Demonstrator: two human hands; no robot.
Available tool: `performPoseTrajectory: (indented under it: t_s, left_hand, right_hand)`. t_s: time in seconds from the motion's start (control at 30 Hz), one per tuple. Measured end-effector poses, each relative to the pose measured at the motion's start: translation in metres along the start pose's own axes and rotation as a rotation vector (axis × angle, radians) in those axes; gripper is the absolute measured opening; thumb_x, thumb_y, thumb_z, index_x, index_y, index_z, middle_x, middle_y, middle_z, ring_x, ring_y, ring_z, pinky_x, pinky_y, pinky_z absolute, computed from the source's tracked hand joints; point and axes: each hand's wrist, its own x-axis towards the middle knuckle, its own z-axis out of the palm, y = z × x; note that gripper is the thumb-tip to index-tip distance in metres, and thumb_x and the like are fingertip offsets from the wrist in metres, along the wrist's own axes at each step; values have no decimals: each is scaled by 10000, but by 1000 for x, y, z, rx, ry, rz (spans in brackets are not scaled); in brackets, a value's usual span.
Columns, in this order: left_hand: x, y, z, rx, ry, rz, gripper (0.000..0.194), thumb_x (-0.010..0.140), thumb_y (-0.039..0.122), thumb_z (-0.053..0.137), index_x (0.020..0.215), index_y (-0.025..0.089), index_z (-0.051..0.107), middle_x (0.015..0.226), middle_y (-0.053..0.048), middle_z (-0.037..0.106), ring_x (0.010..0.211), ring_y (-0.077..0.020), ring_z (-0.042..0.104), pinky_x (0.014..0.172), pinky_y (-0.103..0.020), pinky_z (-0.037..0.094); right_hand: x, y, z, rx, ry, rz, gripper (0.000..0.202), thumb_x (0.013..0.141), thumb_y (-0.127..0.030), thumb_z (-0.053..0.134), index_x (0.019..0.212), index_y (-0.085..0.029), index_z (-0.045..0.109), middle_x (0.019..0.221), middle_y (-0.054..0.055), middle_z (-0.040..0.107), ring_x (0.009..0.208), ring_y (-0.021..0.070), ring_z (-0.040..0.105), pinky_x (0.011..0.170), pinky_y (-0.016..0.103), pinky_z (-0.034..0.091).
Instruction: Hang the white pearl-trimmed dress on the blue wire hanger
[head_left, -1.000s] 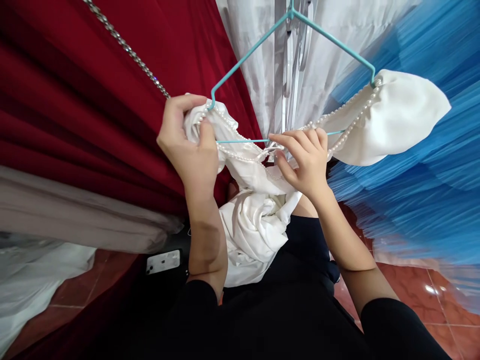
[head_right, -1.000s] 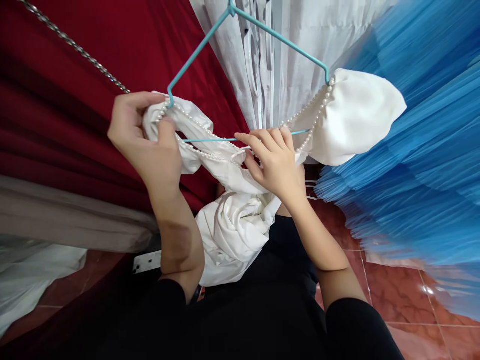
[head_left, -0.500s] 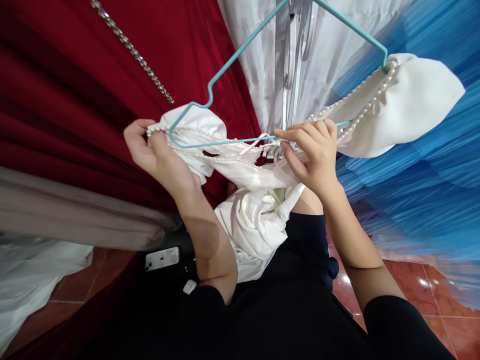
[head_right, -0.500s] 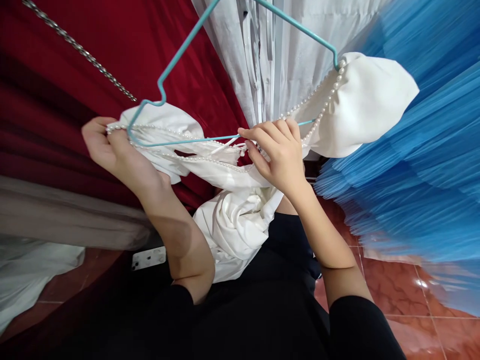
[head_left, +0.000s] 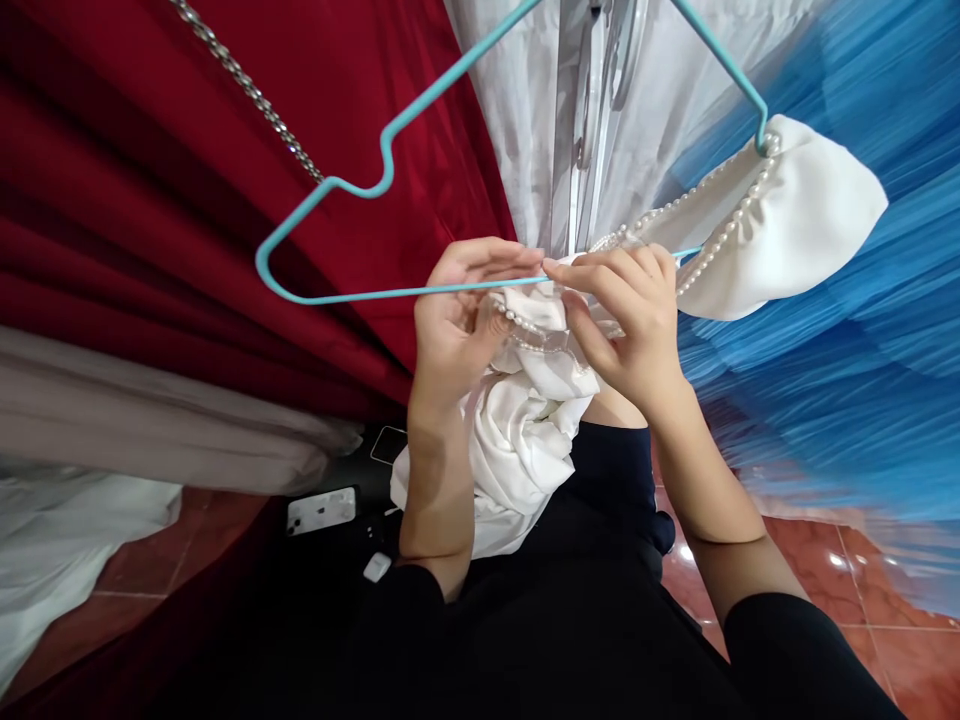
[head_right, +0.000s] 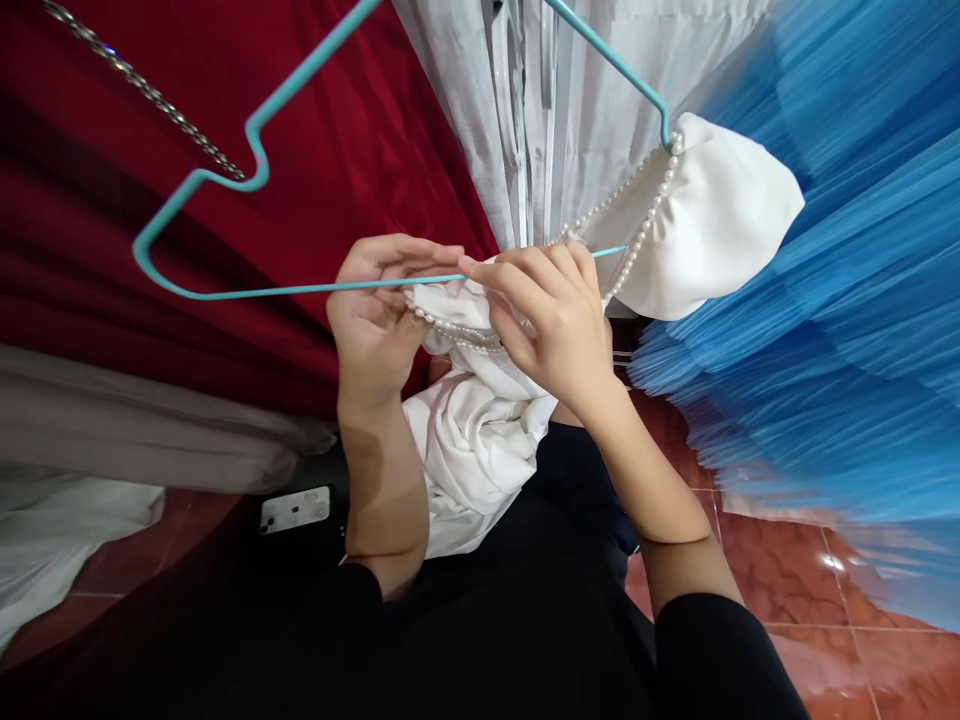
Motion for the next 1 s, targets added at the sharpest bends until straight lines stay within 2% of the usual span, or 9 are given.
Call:
performPoseTrajectory:
  t_s: [0.13,0.27,0.37,0.47,0.57,0.63,0.7,0.8,1.0]
  left_hand:
    - [-2,-11,26,-118,204,53,202,1035,462,672,1061,263,651,971,-3,763,1057,-216,762,1155,-470,539]
    - [0,-22,33,-119,295,93,160,1044,369,653,1056,232,571,857,16,727,986,-203,775,1149,-477,535]
    - [3,-24,32,-149,314,168,63,1032,222,621,1077,227,577,870,7,761,962,-196,789,1076,-404,579]
    - [4,-24,30,-136,285,207,51,1037,212,613,1084,230,603,888,7,769,955,-190,795,1025,-370,608]
    - [3,-23,30,-130,268,200,48,1043,249,621,1081,225,605,893,14,761,942,-180,790,1026,-377,616]
    - [2,-22,31,-140,275,199,48,1040,242,619,1080,219,606,887,10,759,925,-181,787,1024,-384,619]
    - [1,-21,32,-147,287,194,40,1033,226,616,1071,218,611,877,2,758,906,-181,784,1016,-383,624]
    - [2,-21,32,-131,307,158,28,1027,251,612,1049,236,604,850,14,737,852,-165,762,1017,-381,630]
    - [4,-24,30,-77,368,106,69,1005,315,582,1020,279,525,766,36,630,738,-169,692,973,-420,636]
  right_hand:
    - [-2,-2,1,-26,-26,10,321,1067,-298,449,1326,-302,639,1154,26,676,1099,207,598,1175,540,409]
    - [-4,2,0,27,-4,-75,370,1035,-292,520,1396,-314,602,1297,33,674,1219,232,632,1185,562,458]
    - [0,12,-18,62,264,-103,382,972,-231,628,1345,-303,666,1304,50,690,1255,227,662,1157,491,534]
    - [9,32,-44,-57,513,-56,416,946,-287,694,1361,-314,679,1329,36,691,1326,244,627,1259,510,448]
    - [16,55,-60,-171,444,-29,545,963,-488,681,1470,-320,575,1445,40,631,1455,281,534,1340,562,306]
    - [18,68,-59,-188,337,35,560,973,-500,672,1484,-323,525,1452,63,619,1464,279,528,1346,553,293]
    - [18,79,-52,-173,274,107,474,983,-365,661,1438,-312,537,1405,78,641,1399,259,575,1290,523,383]
    - [19,91,-41,-181,326,116,430,907,-125,613,1319,-250,615,1261,69,699,1194,225,665,1081,463,542]
    - [36,109,-50,-251,479,102,244,799,-84,710,1006,-197,773,966,96,736,921,207,704,784,332,564]
